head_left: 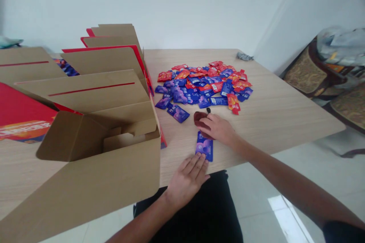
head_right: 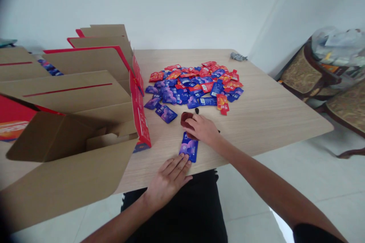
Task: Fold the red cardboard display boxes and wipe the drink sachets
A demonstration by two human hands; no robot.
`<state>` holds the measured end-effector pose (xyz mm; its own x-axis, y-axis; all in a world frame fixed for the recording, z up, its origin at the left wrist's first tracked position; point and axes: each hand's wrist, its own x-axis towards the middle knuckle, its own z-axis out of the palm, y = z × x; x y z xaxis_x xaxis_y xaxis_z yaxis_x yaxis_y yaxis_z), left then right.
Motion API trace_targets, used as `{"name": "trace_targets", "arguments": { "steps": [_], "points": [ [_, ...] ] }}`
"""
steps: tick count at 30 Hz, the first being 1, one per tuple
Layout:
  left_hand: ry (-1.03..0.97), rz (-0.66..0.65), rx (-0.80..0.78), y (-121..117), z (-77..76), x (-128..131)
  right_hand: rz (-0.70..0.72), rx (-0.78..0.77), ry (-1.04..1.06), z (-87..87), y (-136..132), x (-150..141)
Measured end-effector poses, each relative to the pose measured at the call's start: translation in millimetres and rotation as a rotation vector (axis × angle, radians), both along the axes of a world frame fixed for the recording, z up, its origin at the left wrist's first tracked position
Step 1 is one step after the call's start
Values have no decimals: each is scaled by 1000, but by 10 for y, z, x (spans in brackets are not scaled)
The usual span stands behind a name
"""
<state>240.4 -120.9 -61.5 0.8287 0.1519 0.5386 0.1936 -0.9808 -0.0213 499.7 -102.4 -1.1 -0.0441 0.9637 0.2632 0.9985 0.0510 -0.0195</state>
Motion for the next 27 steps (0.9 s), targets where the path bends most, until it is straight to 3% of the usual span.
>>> {"name": "trace_targets", "arguments": {
  "steps": [4,7,9,12,15,18,23,27],
  "points": [
    [-24,-9,7,6,8,-1,-138,150,55,347,-67,96],
    [-35,-19,21,0,4,0,-141,274,192,490,-353,-144],
    [-35,-16,17,-7,-4,3,-34,188,225,421,-527,-373],
    [-37,-8,-22,-15,-15,10,90,-4,177,137,-617,-595],
    [-48,-30,-43,-11,-13,16,47,-31,132,-113,-492,-544],
    [-56,-39,-27,0,0,14,8,9,73,-170,-260,-308],
    [-36,-34,-13,12,15,4,-86,59,-39,100,-9,62],
    [-41,-46,-24,11,14,5,-149,246,92,365,-218,-67]
  ]
}}
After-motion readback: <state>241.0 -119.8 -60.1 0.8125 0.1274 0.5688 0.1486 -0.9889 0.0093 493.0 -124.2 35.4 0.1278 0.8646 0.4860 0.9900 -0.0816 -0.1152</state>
